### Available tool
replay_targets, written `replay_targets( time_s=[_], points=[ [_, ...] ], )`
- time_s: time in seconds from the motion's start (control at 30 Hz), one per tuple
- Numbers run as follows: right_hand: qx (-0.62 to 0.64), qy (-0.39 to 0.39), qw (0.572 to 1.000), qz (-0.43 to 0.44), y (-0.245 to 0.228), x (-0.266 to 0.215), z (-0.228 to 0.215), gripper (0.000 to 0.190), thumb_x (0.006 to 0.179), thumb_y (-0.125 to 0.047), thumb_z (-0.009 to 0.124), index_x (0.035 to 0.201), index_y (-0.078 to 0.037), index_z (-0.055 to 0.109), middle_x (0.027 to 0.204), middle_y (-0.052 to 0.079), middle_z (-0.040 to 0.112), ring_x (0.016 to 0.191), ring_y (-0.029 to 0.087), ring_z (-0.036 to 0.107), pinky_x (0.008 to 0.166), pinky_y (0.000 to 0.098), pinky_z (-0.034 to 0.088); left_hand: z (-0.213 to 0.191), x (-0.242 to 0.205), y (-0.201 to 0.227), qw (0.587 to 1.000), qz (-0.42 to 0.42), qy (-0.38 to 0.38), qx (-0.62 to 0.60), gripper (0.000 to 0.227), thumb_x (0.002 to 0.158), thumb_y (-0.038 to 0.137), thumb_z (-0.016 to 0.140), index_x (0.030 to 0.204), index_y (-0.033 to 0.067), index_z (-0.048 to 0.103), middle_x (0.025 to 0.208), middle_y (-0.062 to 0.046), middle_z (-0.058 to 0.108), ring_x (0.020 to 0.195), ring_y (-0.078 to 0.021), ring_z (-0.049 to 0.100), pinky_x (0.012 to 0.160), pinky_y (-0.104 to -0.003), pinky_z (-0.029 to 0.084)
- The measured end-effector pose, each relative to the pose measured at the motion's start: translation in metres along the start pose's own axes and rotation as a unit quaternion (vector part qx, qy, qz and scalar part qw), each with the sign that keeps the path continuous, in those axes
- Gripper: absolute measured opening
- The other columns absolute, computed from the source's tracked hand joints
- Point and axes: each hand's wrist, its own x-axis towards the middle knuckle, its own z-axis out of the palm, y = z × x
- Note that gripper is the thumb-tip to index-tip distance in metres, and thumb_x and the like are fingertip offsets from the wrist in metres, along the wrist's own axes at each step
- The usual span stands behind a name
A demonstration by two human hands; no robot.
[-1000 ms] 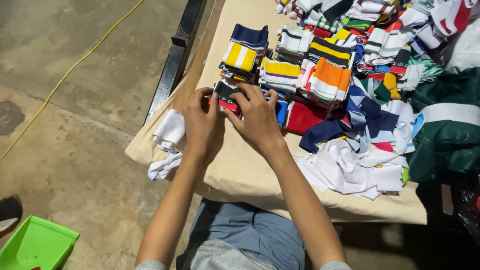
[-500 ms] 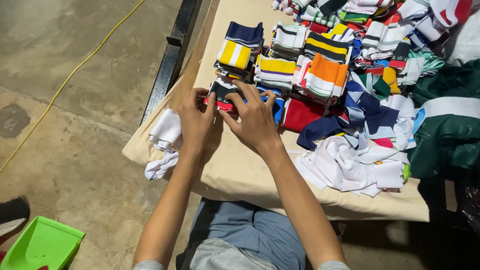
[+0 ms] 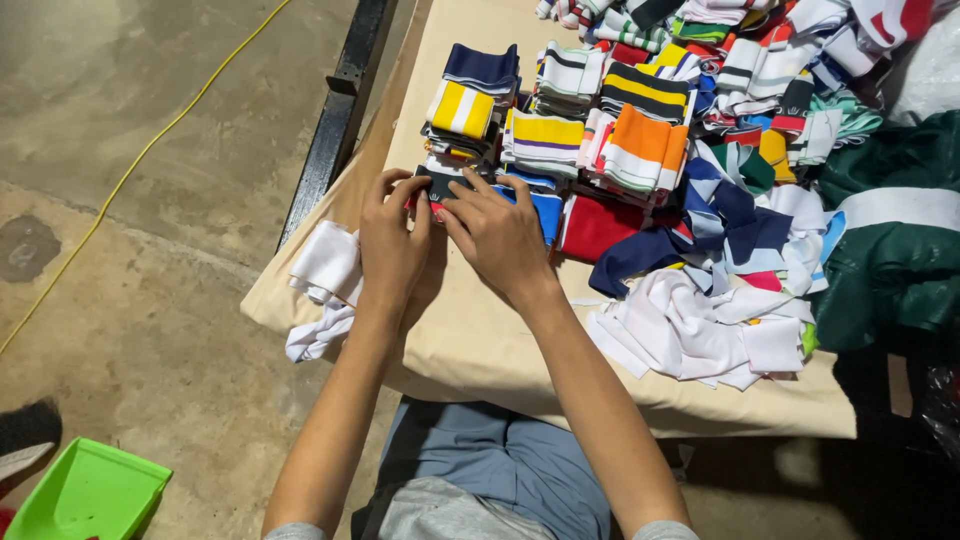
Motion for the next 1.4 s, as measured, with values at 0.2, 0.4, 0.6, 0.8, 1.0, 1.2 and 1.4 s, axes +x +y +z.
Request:
replay_targets(
  time_s=[0.2,0.4,0.6,0.8,1.0,1.2,1.4],
  points=[
    [0.013,-0.017,1.000,0.013,0.001,0.000,0.006,0.025,0.104,-0.029,0.059,0.104,-0.014,0.078,0.112,0.011,0.078,0.113,0.022,0.073,0.113,0.0463,0.036,-0.004,0.002,0.008,1.000,0.016,-0.025,0.010,0.023,0.093,0.002,0.064,0.114,0.0079,0.072,0.119,-0.012,0.069,0.099,-0.0355,0.070,0.086,-0.043,0.056],
    [0.027,-0.036,0.999,0.015,-0.001,0.002,0.001,0.028,0.101,-0.033,0.061,0.106,-0.010,0.077,0.113,0.014,0.077,0.114,0.027,0.072,0.115,0.0541,0.030,-0.002,0.003,0.004,0.999,0.012,-0.034,-0.008,0.024,0.094,0.001,0.063,0.116,0.0086,0.070,0.119,-0.013,0.069,0.105,-0.0356,0.069,0.090,-0.042,0.055],
    [0.018,0.034,0.999,-0.011,0.004,-0.012,-0.049,0.020,0.099,-0.033,0.068,0.109,-0.016,0.073,0.119,0.006,0.076,0.120,0.021,0.068,0.112,0.0460,0.034,-0.010,0.002,0.016,0.996,0.069,-0.001,0.050,0.023,0.097,0.010,0.064,0.120,0.0074,0.066,0.135,-0.013,0.060,0.122,-0.0352,0.058,0.099,-0.045,0.046],
    [0.001,0.077,0.995,0.070,0.029,-0.064,-0.116,0.003,0.095,-0.019,0.074,0.098,-0.018,0.074,0.104,-0.002,0.077,0.106,0.020,0.072,0.102,0.0374,0.041,-0.003,-0.005,0.011,0.984,0.101,-0.055,0.138,0.028,0.083,0.015,0.073,0.111,0.0177,0.071,0.124,0.000,0.063,0.124,-0.0210,0.055,0.100,-0.037,0.035],
    [-0.069,0.088,0.971,0.211,0.056,-0.120,-0.138,0.006,0.101,-0.016,0.070,0.095,-0.017,0.073,0.097,-0.003,0.074,0.096,0.020,0.072,0.090,0.0339,0.047,0.001,-0.004,0.014,0.978,0.116,0.008,0.176,0.029,0.080,0.017,0.075,0.108,0.0226,0.070,0.128,0.002,0.056,0.125,-0.0232,0.042,0.096,-0.042,0.024],
    [-0.091,0.046,0.921,0.376,0.055,-0.144,-0.138,0.024,0.093,-0.021,0.075,0.112,-0.008,0.069,0.117,0.013,0.062,0.111,0.038,0.063,0.095,0.0513,0.046,0.016,-0.017,0.041,0.973,0.224,0.036,0.028,0.024,0.080,0.008,0.067,0.101,0.0188,0.072,0.106,0.001,0.064,0.104,-0.0243,0.059,0.092,-0.038,0.036],
    [-0.094,0.031,0.905,0.415,0.059,-0.143,-0.134,0.035,0.089,-0.023,0.080,0.117,-0.009,0.065,0.118,0.011,0.060,0.116,0.034,0.061,0.098,0.0495,0.045,0.074,-0.066,0.149,0.937,0.247,-0.246,-0.012,0.041,0.084,0.023,0.068,0.125,0.0152,0.063,0.125,-0.012,0.059,0.114,-0.0311,0.059,0.087,-0.040,0.045]
  ],
)
